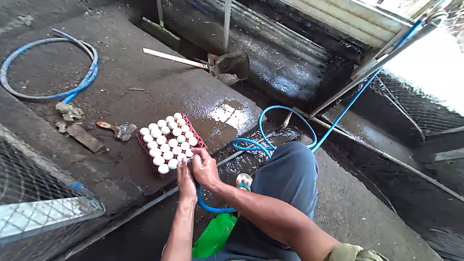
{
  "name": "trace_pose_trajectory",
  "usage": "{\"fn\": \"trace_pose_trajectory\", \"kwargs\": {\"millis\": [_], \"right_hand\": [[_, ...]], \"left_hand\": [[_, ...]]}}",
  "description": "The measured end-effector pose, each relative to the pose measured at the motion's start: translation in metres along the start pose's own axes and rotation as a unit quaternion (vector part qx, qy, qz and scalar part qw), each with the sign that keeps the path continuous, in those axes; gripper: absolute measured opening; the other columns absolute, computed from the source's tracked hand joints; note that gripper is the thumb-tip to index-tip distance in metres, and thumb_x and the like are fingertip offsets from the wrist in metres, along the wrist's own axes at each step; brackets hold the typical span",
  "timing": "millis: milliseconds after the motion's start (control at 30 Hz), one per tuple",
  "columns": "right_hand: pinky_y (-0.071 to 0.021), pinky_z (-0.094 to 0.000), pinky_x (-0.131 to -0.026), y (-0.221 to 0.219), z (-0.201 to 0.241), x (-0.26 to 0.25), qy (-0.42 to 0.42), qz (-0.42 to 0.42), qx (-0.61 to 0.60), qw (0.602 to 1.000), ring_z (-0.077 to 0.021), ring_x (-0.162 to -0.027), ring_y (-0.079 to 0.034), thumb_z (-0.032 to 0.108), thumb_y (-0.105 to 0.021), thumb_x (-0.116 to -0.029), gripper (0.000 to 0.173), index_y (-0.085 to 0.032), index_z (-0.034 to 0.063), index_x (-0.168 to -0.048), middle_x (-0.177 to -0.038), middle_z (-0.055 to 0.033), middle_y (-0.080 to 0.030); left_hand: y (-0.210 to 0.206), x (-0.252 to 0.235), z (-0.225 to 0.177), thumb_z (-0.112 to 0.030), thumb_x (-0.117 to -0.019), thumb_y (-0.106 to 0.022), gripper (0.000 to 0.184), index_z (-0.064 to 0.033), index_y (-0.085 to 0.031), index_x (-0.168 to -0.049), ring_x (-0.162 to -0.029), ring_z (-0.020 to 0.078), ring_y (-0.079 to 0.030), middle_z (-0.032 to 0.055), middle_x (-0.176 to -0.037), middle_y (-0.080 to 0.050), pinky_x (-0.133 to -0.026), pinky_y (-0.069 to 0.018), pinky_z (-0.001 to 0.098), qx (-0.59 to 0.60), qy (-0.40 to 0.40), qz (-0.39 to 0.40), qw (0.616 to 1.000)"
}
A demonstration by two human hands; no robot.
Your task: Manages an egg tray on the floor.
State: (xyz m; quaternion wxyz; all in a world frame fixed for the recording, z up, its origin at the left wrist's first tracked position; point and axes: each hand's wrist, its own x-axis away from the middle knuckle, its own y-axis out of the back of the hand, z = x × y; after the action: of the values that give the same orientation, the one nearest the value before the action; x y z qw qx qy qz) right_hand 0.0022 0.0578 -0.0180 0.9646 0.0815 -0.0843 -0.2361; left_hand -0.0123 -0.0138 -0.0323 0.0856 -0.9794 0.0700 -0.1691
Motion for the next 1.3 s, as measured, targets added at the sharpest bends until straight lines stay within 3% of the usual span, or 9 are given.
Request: {"fn": "trace_pose_trajectory", "kwargs": {"millis": [100,233,400,500,600,800,967,1100,1300], "right_hand": [[-0.0544,-0.0469,-0.097,-0.005,-0.007,0.012,0.074,-0.002,0.011,0.997,-0.0286,-0.111,-0.07,0.007,-0.044,-0.1003,0.038,-0.064,-0.0068,-0.128,-0.122,-0.0211,-0.071],[-0.0502,-0.0486,-0.102,-0.002,-0.008,-0.004,-0.062,0.031,-0.07,0.995,-0.0266,-0.119,-0.066,0.012,-0.033,-0.1065,0.042,-0.059,-0.0007,-0.136,-0.127,-0.0183,-0.07],[-0.0498,-0.0477,-0.096,0.006,-0.017,-0.016,-0.224,0.012,-0.18,0.958,-0.0279,-0.11,-0.062,0.024,-0.024,-0.1126,0.048,-0.062,0.0006,-0.131,-0.123,-0.0208,-0.064],[-0.0539,-0.042,-0.076,0.005,-0.015,-0.011,-0.171,-0.021,-0.134,0.976,-0.0211,-0.088,-0.064,0.025,-0.022,-0.1122,0.049,-0.064,0.0033,-0.127,-0.107,-0.0157,-0.067],[-0.0415,-0.0458,-0.115,-0.001,-0.017,0.0,0.021,-0.002,-0.029,0.999,-0.0288,-0.136,-0.053,0.014,-0.029,-0.1053,0.046,-0.063,-0.004,-0.132,-0.139,-0.0215,-0.061],[-0.0476,-0.0465,-0.102,0.005,-0.011,-0.013,-0.115,-0.038,-0.086,0.989,-0.0251,-0.121,-0.059,0.015,-0.029,-0.1075,0.042,-0.057,0.0006,-0.136,-0.132,-0.0184,-0.062],[-0.0478,-0.0459,-0.106,0.001,-0.008,-0.002,-0.041,-0.024,-0.035,0.998,-0.0256,-0.125,-0.06,0.014,-0.039,-0.104,0.04,-0.061,-0.0015,-0.133,-0.131,-0.0189,-0.065],[-0.0538,-0.0419,-0.081,0.005,-0.015,-0.036,-0.243,0.006,-0.168,0.955,-0.0223,-0.093,-0.064,0.016,-0.04,-0.1079,0.032,-0.057,0.0029,-0.131,-0.109,-0.015,-0.065],[-0.0545,-0.0405,-0.077,0.013,-0.029,-0.048,-0.298,0.09,-0.135,0.941,-0.022,-0.09,-0.064,0.015,-0.04,-0.109,0.033,-0.052,0.006,-0.138,-0.11,-0.0156,-0.064]], "left_hand": [[0.003,0.001,-0.009,-0.03,-0.1126,-0.023,0.045,-0.0017,-0.056,-0.127,-0.098,0.0073,-0.062,0.004,-0.108,-0.064,-0.087,-0.0523,0.0285,-0.034,0.023,-0.019,0.999],[0.014,-0.003,-0.005,-0.023,-0.1101,-0.024,0.044,0.0027,-0.054,-0.129,-0.107,0.0129,-0.058,0.0112,-0.119,-0.059,-0.094,-0.0492,0.034,-0.125,-0.002,0.047,0.991],[0.007,0.0,-0.004,-0.025,-0.1024,-0.045,0.037,-0.0028,-0.04,-0.131,-0.064,0.0037,-0.055,0.0018,-0.092,-0.056,-0.051,-0.0446,0.0206,-0.111,0.015,0.093,0.989],[0.003,0.0,-0.001,-0.021,-0.1034,-0.054,0.05,0.0027,-0.033,-0.141,-0.089,0.0116,-0.064,0.0127,-0.111,-0.061,-0.076,-0.0558,0.0296,-0.066,0.004,0.065,0.996],[0.005,0.001,0.003,-0.02,-0.1109,-0.025,0.049,0.0099,-0.036,-0.149,-0.136,0.0221,-0.048,0.0252,-0.148,-0.047,-0.116,-0.038,0.0364,-0.103,-0.035,0.074,0.991],[0.004,0.006,-0.005,-0.021,-0.1115,-0.024,0.051,0.0101,-0.047,-0.145,-0.143,0.0274,-0.044,0.0266,-0.151,-0.046,-0.12,-0.0317,0.0416,-0.192,0.0,0.11,0.975],[0.001,0.005,-0.006,-0.02,-0.1121,-0.018,0.051,0.0108,-0.042,-0.146,-0.138,0.0237,-0.047,0.0267,-0.149,-0.046,-0.117,-0.0349,0.0366,-0.125,0.007,0.087,0.988],[0.009,-0.002,-0.011,-0.03,-0.1118,-0.02,0.052,-0.0005,-0.055,-0.137,-0.097,0.0148,-0.06,0.0139,-0.12,-0.062,-0.079,-0.0512,0.0333,-0.15,0.091,0.127,0.976],[0.027,-0.024,-0.01,-0.03,-0.1108,-0.023,0.042,-0.0104,-0.06,-0.106,-0.049,0.0013,-0.045,-0.0035,-0.071,-0.058,-0.044,-0.0375,0.0169,-0.077,0.13,0.186,0.971]]}}
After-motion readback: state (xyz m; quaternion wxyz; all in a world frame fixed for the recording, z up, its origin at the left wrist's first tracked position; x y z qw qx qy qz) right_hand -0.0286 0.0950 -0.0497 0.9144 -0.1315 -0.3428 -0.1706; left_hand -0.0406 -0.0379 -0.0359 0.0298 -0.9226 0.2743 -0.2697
